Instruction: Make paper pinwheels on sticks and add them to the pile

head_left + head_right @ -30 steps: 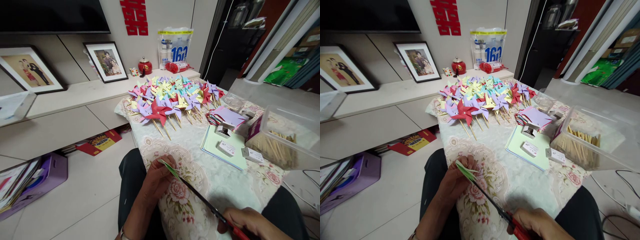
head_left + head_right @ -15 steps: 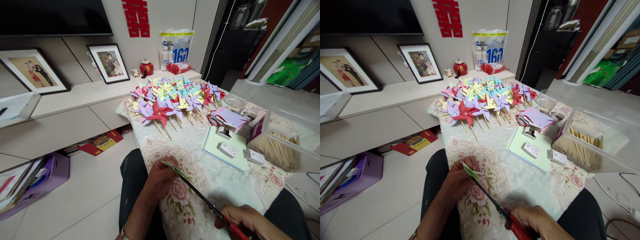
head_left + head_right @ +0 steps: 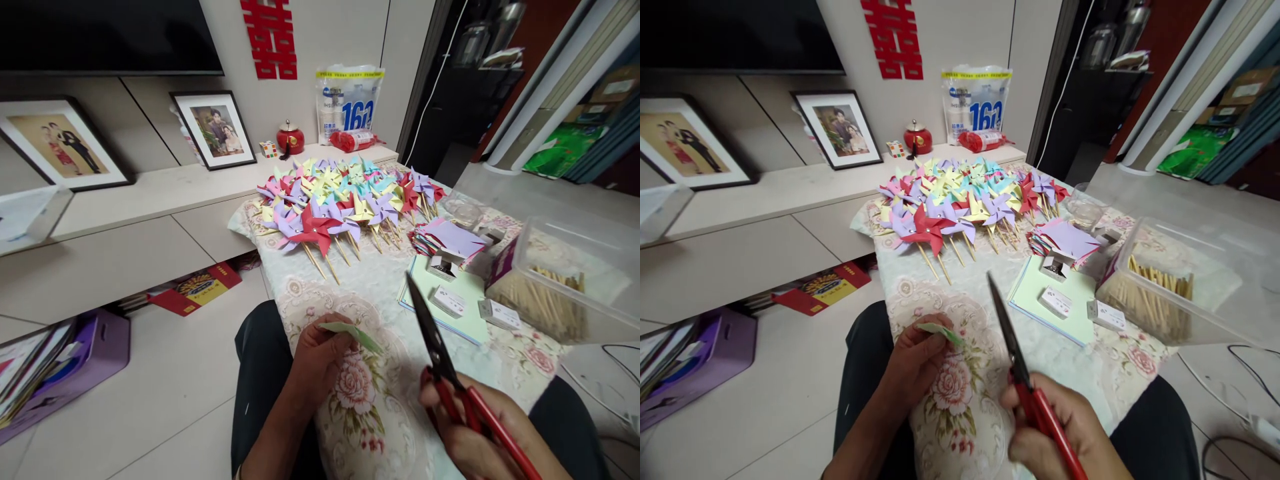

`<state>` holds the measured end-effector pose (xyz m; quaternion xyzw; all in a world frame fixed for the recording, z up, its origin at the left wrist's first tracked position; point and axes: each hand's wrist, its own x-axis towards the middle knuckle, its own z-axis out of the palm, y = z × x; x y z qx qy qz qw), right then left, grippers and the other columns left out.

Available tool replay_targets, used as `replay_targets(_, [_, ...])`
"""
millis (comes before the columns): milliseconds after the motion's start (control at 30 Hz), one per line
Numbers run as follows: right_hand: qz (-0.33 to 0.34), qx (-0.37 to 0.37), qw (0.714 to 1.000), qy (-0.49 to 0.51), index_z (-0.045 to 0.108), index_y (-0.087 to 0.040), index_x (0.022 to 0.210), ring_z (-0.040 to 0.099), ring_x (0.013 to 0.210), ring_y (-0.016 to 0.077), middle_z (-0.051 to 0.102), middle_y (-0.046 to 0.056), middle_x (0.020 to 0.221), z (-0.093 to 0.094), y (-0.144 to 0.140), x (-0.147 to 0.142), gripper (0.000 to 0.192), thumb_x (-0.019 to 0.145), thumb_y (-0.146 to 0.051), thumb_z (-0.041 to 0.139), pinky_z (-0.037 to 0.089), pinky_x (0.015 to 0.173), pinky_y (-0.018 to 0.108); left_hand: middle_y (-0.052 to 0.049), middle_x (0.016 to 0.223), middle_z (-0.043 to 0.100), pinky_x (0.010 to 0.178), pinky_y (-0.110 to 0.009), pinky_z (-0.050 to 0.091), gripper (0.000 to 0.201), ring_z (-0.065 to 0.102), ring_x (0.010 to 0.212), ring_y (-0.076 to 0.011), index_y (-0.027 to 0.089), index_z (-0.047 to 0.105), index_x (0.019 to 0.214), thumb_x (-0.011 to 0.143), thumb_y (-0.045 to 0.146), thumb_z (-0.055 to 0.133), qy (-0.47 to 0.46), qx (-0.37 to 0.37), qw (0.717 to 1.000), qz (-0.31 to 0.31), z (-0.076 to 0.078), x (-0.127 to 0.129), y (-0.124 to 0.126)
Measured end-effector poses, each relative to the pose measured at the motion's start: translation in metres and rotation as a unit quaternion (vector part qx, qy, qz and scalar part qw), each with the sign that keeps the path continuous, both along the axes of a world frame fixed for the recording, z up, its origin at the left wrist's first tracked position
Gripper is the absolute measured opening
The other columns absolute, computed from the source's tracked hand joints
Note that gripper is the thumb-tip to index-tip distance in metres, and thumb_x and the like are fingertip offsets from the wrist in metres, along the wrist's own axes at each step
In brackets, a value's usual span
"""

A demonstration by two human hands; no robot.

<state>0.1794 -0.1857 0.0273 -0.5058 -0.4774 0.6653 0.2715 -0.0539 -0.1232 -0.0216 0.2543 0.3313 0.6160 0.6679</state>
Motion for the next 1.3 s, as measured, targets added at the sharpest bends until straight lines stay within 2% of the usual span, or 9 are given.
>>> replay_targets(133, [-0.128,0.006,0.991,0.04,0.063,-0.018,0.099,0.052,0.052,0.0089,0.062,0.001,0.075,0.001,0.011,-0.034,0.046,0.076,-0.053,0.081,0.042,0.046,0.021,0.0,0.079,0.067,0.071,-0.025,0.049,0.005,0.062,0.075,-0.0144,0.021,0.072,0.082,0.081,0.017,0.073,0.29,0.086,0.943,0.139,-0.003,0.006,-0.014])
replay_targets(400, [-0.198,-0.007,0.971,0.131,0.058,-0.016,0.102,0.056,0.048,0.0103,0.065,-0.001,0.062,-0.011,0.026,-0.073,0.056,0.072,-0.055,0.084,0.043,0.043,0.02,-0.015,0.098,0.07,0.075,-0.033,0.052,0.022,0.066,0.087,-0.0227,0.011,0.07,0.106,0.086,0.007,0.061,0.673,0.44,0.548,0.231,0.016,-0.01,-0.034])
replay_targets(567, [-0.231,-0.03,0.963,0.136,0.055,-0.015,0.105,0.049,0.041,0.008,0.057,-0.006,0.049,-0.015,0.028,-0.078,0.059,0.071,-0.052,0.085,0.036,0.04,0.017,-0.018,0.105,0.067,0.075,-0.035,0.052,0.025,0.066,0.092,-0.0252,0.012,0.071,0.109,0.086,0.006,0.063,0.69,0.48,0.496,0.221,0.019,-0.009,-0.036])
replay_targets(733, [-0.225,-0.017,0.969,0.096,0.056,-0.016,0.102,0.048,0.042,0.0075,0.055,-0.007,0.052,-0.013,0.033,-0.073,0.054,0.071,-0.048,0.086,0.035,0.042,0.018,-0.016,0.119,0.063,0.085,-0.035,0.054,0.037,0.064,0.105,-0.0248,0.016,0.068,0.12,0.086,0.004,0.063,0.681,0.445,0.539,0.219,0.006,-0.006,-0.042])
replay_targets(833, [-0.184,0.008,0.981,0.067,0.057,-0.017,0.099,0.047,0.046,0.0075,0.054,-0.007,0.057,-0.009,0.036,-0.066,0.044,0.076,-0.045,0.082,0.035,0.045,0.019,-0.013,0.12,0.065,0.086,-0.034,0.055,0.041,0.066,0.102,-0.0223,0.021,0.061,0.129,0.089,0.01,0.059,0.619,0.263,0.712,0.199,0.007,-0.004,-0.043])
replay_targets(900, [-0.147,0.024,0.988,0.047,0.058,-0.018,0.095,0.045,0.049,0.0073,0.052,-0.007,0.06,-0.006,0.037,-0.063,0.039,0.077,-0.044,0.081,0.034,0.047,0.02,-0.011,0.111,0.069,0.08,-0.034,0.056,0.036,0.068,0.093,-0.0214,0.021,0.06,0.129,0.093,0.023,0.059,0.491,0.097,0.858,0.111,0.015,-0.004,-0.042])
replay_targets(967, [-0.113,0.043,0.992,0.028,0.059,-0.017,0.089,0.042,0.051,0.0071,0.051,-0.006,0.063,-0.002,0.037,-0.062,0.037,0.077,-0.044,0.08,0.032,0.048,0.021,-0.009,0.103,0.071,0.077,-0.035,0.056,0.03,0.068,0.088,-0.0218,0.019,0.065,0.118,0.093,0.035,0.058,0.326,-0.02,0.945,-0.014,0.025,-0.004,-0.039])
replay_targets(1100, [-0.075,0.061,0.995,0.003,0.059,-0.017,0.083,0.038,0.055,0.0077,0.049,-0.006,0.064,0.004,0.037,-0.065,0.035,0.074,-0.042,0.083,0.029,0.049,0.021,-0.003,0.077,0.07,0.065,-0.028,0.052,0.023,0.063,0.07,-0.0171,0.017,0.072,0.086,0.076,0.038,0.078,0.189,-0.089,0.969,-0.13,0.04,-0.002,-0.033])
replay_targets(1300, [-0.101,0.055,0.993,0.026,0.063,-0.019,0.092,0.044,0.056,0.0096,0.057,-0.002,0.072,0.007,0.03,-0.058,0.039,0.073,-0.048,0.083,0.036,0.05,0.022,-0.001,0.065,0.071,0.061,-0.024,0.05,0.021,0.061,0.059,-0.0124,0.016,0.077,0.076,0.066,0.031,0.088,0.043,-0.141,0.984,-0.101,0.034,0.0,-0.018])
